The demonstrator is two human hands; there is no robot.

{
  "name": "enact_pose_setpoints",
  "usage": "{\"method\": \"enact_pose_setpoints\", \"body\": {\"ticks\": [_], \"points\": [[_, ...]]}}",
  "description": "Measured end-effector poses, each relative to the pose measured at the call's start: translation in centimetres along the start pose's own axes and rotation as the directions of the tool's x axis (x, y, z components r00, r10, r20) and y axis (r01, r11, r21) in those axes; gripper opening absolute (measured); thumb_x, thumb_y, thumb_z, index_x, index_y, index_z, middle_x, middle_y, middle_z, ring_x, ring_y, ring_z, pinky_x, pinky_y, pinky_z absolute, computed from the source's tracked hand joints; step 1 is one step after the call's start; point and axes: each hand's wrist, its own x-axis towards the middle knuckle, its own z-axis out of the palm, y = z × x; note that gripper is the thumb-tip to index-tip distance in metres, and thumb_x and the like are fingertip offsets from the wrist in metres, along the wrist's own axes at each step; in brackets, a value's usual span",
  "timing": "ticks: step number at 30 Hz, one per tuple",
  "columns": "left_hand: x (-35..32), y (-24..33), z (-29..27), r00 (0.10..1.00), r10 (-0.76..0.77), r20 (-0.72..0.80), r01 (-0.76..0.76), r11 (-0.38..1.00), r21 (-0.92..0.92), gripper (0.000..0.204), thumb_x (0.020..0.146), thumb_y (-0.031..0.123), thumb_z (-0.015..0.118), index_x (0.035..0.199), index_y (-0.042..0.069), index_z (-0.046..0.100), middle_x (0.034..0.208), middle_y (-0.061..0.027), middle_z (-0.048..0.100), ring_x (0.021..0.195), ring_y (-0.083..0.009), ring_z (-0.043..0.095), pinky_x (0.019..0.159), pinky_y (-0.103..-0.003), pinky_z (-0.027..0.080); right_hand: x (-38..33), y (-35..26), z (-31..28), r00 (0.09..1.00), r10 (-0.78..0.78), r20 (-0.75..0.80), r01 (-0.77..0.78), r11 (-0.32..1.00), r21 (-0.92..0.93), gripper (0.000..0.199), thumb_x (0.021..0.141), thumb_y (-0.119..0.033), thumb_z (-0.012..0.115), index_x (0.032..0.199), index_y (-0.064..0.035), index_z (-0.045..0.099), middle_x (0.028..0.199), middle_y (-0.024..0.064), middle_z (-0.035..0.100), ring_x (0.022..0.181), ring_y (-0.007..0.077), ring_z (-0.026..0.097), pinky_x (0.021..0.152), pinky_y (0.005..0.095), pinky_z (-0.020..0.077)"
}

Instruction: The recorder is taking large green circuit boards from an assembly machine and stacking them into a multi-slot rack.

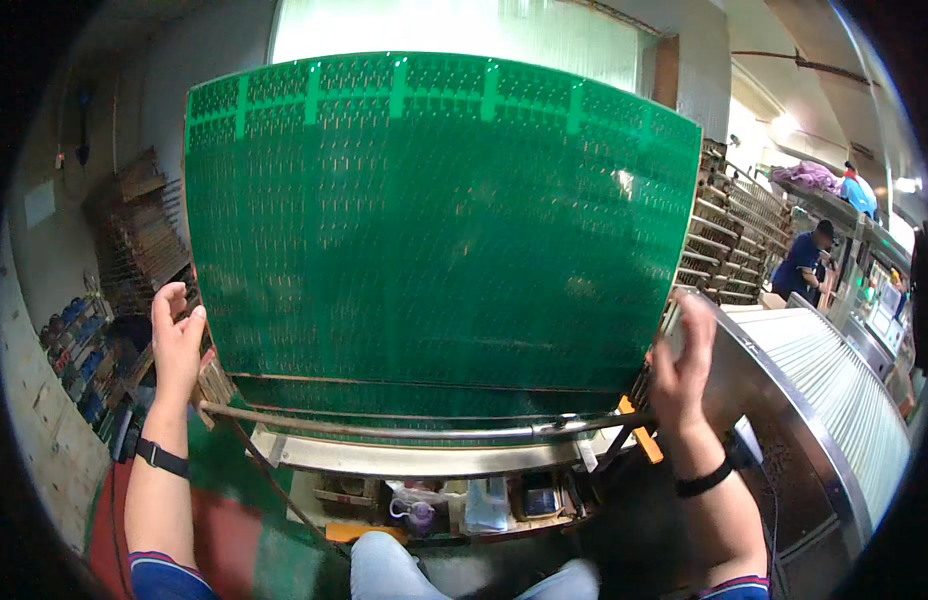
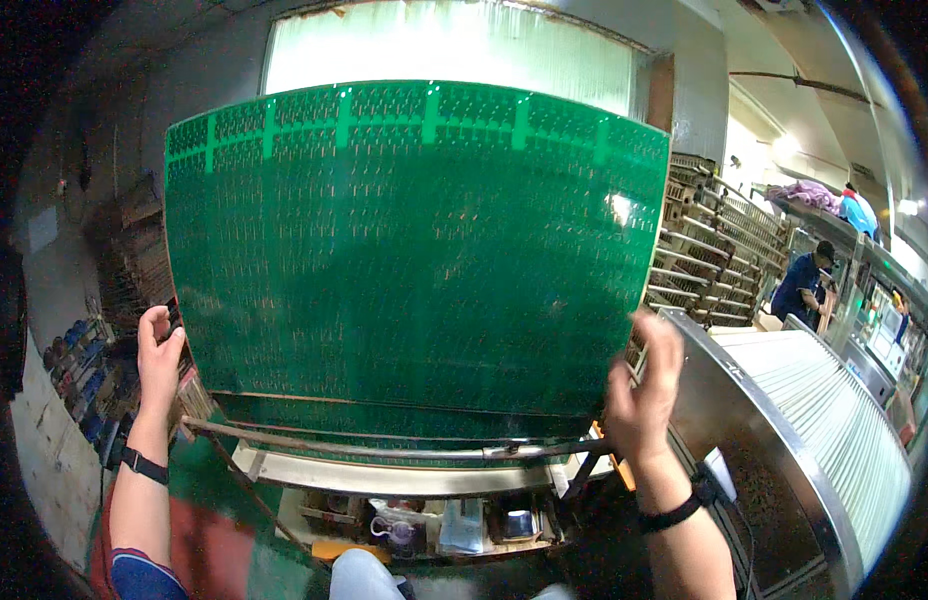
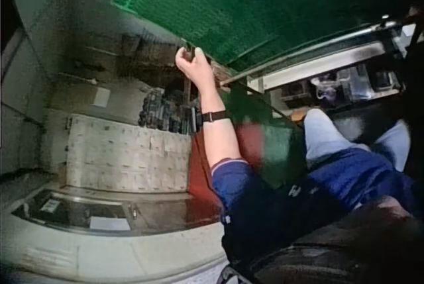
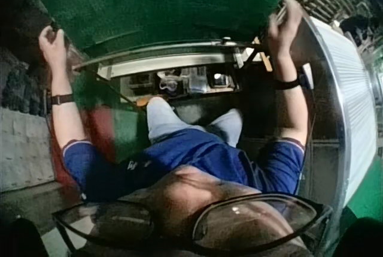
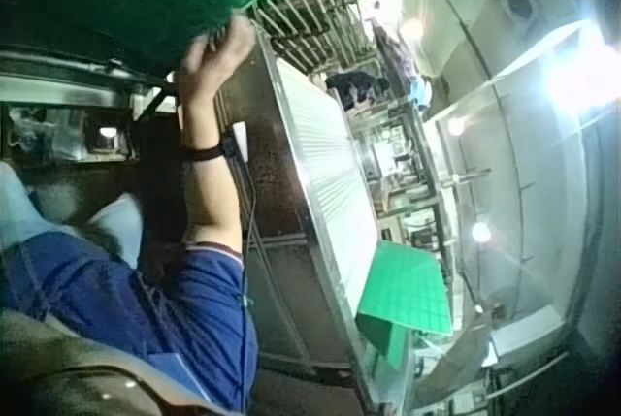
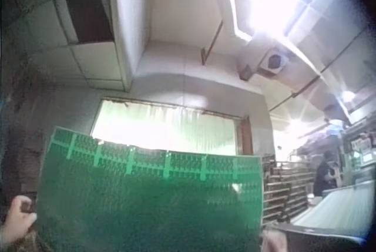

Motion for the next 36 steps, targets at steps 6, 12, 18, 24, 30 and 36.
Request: {"method": "enact_pose_setpoints", "body": {"ticks": [6,12,18,24,30,36], "points": [[4.6,13.0,2.9,0.789,0.611,-0.067,-0.612,0.791,0.012,0.05,0.085,0.002,0.063,0.133,0.003,0.049,0.135,-0.0127,0.052,0.128,-0.027,0.048,0.111,-0.039,0.035,-4.7,-5.8,0.2,0.64,0.017,0.768,-0.147,0.984,0.101,0.02,0.091,-0.023,0.062,0.099,-0.0056,0.065,0.084,0.0137,0.066,0.082,0.0346,0.064,0.076,0.0448,0.049],[10.1,27.5,7.6,0.377,0.919,0.12,-0.879,0.314,0.358,0.053,0.088,0.019,0.06,0.139,0.01,0.048,0.145,-0.0111,0.048,0.136,-0.0336,0.041,0.114,-0.045,0.031,-7.3,-7.8,1.3,0.886,0.039,0.462,-0.077,0.995,0.063,0.029,0.09,-0.021,0.063,0.113,-0.0028,0.063,0.086,0.0123,0.069,0.084,0.0315,0.066,0.08,0.0434,0.0468],[15.0,30.3,11.9,0.63,0.691,0.353,-0.776,0.565,0.279,0.058,0.095,0.043,0.054,0.142,0.009,0.047,0.146,-0.0152,0.047,0.137,-0.0323,0.042,0.113,-0.043,0.033,-6.0,-8.7,3.4,0.83,0.146,0.538,-0.056,0.982,-0.18,0.028,0.097,-0.029,0.054,0.078,-0.0093,0.053,0.053,0.0109,0.059,0.05,0.0303,0.062,0.053,0.0438,0.0468],[13.7,30.5,11.6,0.605,0.613,0.507,-0.771,0.609,0.184,0.061,0.094,0.047,0.056,0.138,0.006,0.05,0.141,-0.0187,0.051,0.132,-0.0336,0.047,0.11,-0.04,0.037,-6.6,-8.0,3.5,0.842,0.112,0.528,-0.055,0.991,-0.122,0.017,0.089,-0.02,0.056,0.098,-0.0048,0.058,0.065,0.0118,0.064,0.06,0.0286,0.066,0.055,0.0428,0.047],[12.8,30.4,10.5,0.589,0.653,0.477,-0.799,0.56,0.219,0.059,0.092,0.045,0.058,0.135,0.006,0.052,0.137,-0.017,0.054,0.128,-0.0338,0.049,0.108,-0.041,0.039,-5.8,-8.0,2.5,0.792,0.093,0.603,-0.071,0.996,-0.06,0.04,0.089,-0.019,0.055,0.123,0.0007,0.051,0.075,0.0146,0.068,0.065,0.0309,0.067,0.059,0.0444,0.0508],[13.0,29.8,10.3,0.531,0.714,0.456,-0.844,0.49,0.216,0.064,0.088,0.044,0.062,0.138,0.007,0.049,0.133,-0.0168,0.055,0.126,-0.0346,0.05,0.107,-0.042,0.039,-3.9,-7.1,1.6,0.661,0.203,0.723,-0.184,0.977,-0.106,0.042,0.095,-0.035,0.053,0.119,-0.0009,0.05,0.076,0.0184,0.068,0.07,0.0361,0.068,0.064,0.0477,0.053]]}}
